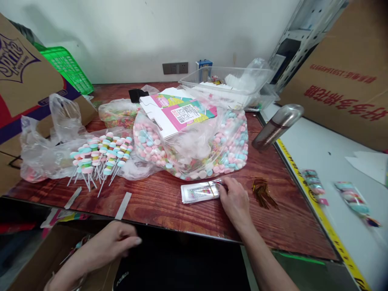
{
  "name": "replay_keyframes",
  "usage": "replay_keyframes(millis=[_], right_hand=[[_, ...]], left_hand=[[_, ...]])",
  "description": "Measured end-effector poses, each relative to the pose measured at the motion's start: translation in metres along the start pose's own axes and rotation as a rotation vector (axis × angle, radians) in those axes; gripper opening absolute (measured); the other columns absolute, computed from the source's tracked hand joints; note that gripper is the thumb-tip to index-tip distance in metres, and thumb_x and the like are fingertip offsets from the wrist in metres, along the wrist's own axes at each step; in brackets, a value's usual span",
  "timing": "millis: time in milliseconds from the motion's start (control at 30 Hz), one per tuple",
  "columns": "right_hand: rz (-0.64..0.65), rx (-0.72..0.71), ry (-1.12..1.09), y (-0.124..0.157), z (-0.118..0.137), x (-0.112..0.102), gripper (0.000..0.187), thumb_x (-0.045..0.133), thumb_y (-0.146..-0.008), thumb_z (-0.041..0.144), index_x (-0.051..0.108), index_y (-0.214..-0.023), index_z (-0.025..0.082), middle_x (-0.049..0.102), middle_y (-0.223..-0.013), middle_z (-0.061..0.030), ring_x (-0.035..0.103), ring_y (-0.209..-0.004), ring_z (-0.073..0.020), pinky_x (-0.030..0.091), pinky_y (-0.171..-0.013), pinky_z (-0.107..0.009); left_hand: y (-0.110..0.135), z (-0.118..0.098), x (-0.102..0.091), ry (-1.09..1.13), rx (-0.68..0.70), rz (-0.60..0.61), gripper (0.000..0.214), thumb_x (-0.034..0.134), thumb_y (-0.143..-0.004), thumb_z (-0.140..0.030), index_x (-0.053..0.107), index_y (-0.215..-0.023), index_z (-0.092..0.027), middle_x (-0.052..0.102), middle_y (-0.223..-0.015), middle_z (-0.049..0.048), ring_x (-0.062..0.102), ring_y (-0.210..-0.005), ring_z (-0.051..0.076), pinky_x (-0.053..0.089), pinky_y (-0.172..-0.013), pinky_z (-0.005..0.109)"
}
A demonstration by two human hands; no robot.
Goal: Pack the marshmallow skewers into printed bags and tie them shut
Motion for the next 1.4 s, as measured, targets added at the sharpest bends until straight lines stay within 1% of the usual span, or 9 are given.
replay_keyframes(millis=[100, 233, 367, 500, 667, 800, 967, 1233, 1400], right_hand=[[-0.051, -0.056, 0.089, 0.006, 0.009, -0.008, 0.014, 0.051, -0.090, 0.017, 0.065, -0.090, 0.018, 0.070, -0.094, -0.0097, 0.056, -0.081, -0.0221, 0.029, -0.071, -0.035], [-0.126, -0.202, 0.127, 0.016, 0.024, -0.016, 0.023, 0.052, -0.091, 0.015, 0.067, -0.108, 0.019, 0.068, -0.119, -0.0122, 0.058, -0.097, -0.0257, 0.029, -0.086, -0.042], [-0.156, -0.225, 0.002, 0.015, 0.018, -0.018, 0.023, 0.047, -0.093, 0.020, 0.067, -0.104, 0.018, 0.071, -0.110, -0.0107, 0.061, -0.097, -0.0250, 0.035, -0.086, -0.040], [-0.159, -0.143, -0.045, 0.002, -0.001, -0.012, 0.032, 0.050, -0.091, 0.033, 0.060, -0.112, 0.011, 0.071, -0.099, -0.0125, 0.064, -0.086, -0.0225, 0.043, -0.072, -0.032], [-0.129, -0.146, -0.015, 0.000, 0.001, -0.005, 0.021, 0.050, -0.091, 0.031, 0.062, -0.080, 0.018, 0.067, -0.074, -0.0041, 0.060, -0.065, -0.0180, 0.039, -0.060, -0.029], [-0.189, -0.207, 0.074, 0.009, 0.013, -0.016, 0.021, 0.047, -0.094, 0.023, 0.068, -0.094, 0.018, 0.072, -0.095, -0.0105, 0.061, -0.083, -0.0233, 0.037, -0.076, -0.037], [-0.261, -0.500, 0.085, 0.022, 0.039, -0.027, 0.023, 0.049, -0.094, 0.018, 0.067, -0.107, 0.020, 0.072, -0.112, -0.0101, 0.061, -0.098, -0.0244, 0.035, -0.090, -0.042], [-0.085, -0.177, -0.226, 0.013, 0.022, -0.007, 0.024, 0.046, -0.092, 0.029, 0.059, -0.107, 0.016, 0.071, -0.092, -0.0084, 0.066, -0.078, -0.0191, 0.047, -0.067, -0.028], [-0.091, -0.040, -0.239, 0.009, 0.003, -0.012, 0.019, 0.049, -0.088, 0.032, 0.059, -0.076, 0.021, 0.066, -0.069, -0.0019, 0.060, -0.061, -0.0177, 0.043, -0.059, -0.028]], left_hand=[[-0.022, -0.127, 0.011, -0.106, 0.516, -0.095, 0.027, 0.057, -0.087, -0.040, 0.070, -0.103, -0.023, 0.070, -0.103, 0.0059, 0.062, -0.094, 0.020, 0.046, -0.086, 0.030], [-0.063, -0.197, 0.039, -0.320, 0.768, -0.402, 0.051, 0.065, -0.082, -0.022, 0.052, -0.132, -0.022, 0.052, -0.140, 0.0117, 0.044, -0.130, 0.027, 0.032, -0.110, 0.044], [-0.098, -0.197, 0.058, -0.376, 0.760, -0.523, 0.056, 0.065, -0.080, -0.017, 0.048, -0.134, -0.019, 0.056, -0.135, 0.0130, 0.047, -0.125, 0.030, 0.038, -0.105, 0.048], [-0.102, -0.189, 0.058, -0.316, 0.771, -0.556, 0.058, 0.068, -0.079, -0.019, 0.048, -0.133, -0.020, 0.057, -0.133, 0.0121, 0.050, -0.122, 0.029, 0.039, -0.104, 0.047], [-0.102, -0.186, 0.056, -0.258, 0.783, -0.562, 0.061, 0.073, -0.076, -0.021, 0.049, -0.132, -0.020, 0.058, -0.132, 0.0107, 0.050, -0.121, 0.028, 0.038, -0.105, 0.045], [-0.104, -0.186, 0.056, -0.232, 0.784, -0.563, 0.063, 0.076, -0.074, -0.021, 0.050, -0.131, -0.020, 0.060, -0.130, 0.0097, 0.052, -0.119, 0.027, 0.039, -0.104, 0.044], [-0.104, -0.186, 0.055, -0.206, 0.783, -0.563, 0.063, 0.074, -0.075, -0.020, 0.048, -0.131, -0.022, 0.060, -0.129, 0.0078, 0.052, -0.118, 0.024, 0.038, -0.105, 0.043], [-0.104, -0.186, 0.055, -0.184, 0.780, -0.538, 0.056, 0.069, -0.081, -0.024, 0.048, -0.132, -0.023, 0.060, -0.129, 0.0084, 0.052, -0.119, 0.026, 0.038, -0.104, 0.044], [-0.104, -0.186, 0.053, -0.159, 0.760, -0.531, 0.056, 0.070, -0.079, -0.024, 0.049, -0.131, -0.023, 0.061, -0.128, 0.0092, 0.053, -0.118, 0.027, 0.039, -0.103, 0.046]])
Point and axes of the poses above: each hand's wrist, its own y-axis away from the middle knuckle, its own x-axis out of the palm, z = x × y, the point moved 9 cm from there along -y, towards the middle knuckle
